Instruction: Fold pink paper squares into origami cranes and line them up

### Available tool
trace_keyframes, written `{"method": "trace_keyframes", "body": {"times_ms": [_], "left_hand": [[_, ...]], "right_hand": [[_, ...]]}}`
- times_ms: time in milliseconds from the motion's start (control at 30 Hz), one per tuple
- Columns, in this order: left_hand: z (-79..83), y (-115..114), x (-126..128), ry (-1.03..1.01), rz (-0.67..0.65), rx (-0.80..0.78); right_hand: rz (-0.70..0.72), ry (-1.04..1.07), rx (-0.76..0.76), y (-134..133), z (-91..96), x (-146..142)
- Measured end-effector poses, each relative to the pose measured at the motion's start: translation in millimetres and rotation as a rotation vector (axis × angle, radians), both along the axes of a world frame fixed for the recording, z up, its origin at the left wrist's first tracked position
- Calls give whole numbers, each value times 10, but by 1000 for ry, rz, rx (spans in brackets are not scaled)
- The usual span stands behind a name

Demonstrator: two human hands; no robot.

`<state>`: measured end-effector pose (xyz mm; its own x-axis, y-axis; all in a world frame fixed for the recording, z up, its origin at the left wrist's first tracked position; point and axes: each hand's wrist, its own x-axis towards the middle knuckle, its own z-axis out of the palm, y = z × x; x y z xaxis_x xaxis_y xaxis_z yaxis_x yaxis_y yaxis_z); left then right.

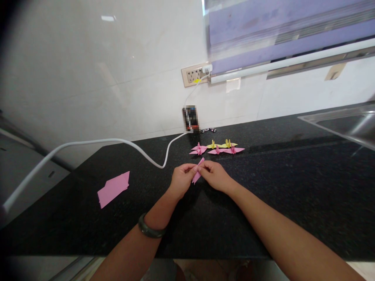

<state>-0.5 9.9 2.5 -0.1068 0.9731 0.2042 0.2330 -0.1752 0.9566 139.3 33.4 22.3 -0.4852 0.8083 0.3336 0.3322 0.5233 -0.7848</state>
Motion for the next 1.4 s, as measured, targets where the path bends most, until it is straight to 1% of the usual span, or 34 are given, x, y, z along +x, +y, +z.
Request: {"method": "trace_keyframes", "body": {"times_ms": [133, 333, 700, 867, 1000, 1167, 1400], "left_hand": [[-6, 2, 1, 24, 5, 1], [8, -9, -2, 63, -8, 22], [-16, 12, 5, 75, -6, -7], [-33, 15, -9, 76, 2, -17], [-60, 25, -32, 122, 0, -23], [-83, 38, -45, 189, 1, -9], [-75, 29, -26, 206, 20, 3]], "right_hand": [[18, -8, -7, 16, -20, 0], [3, -36, 17, 32, -55, -2], [0, -97, 53, 24, -47, -2], [7, -75, 25, 23, -49, -10], [10, -79, 4, 23, -68, -19], [8, -88, 5, 30, -102, -19], [5, -95, 23, 32, -100, -18]]}}
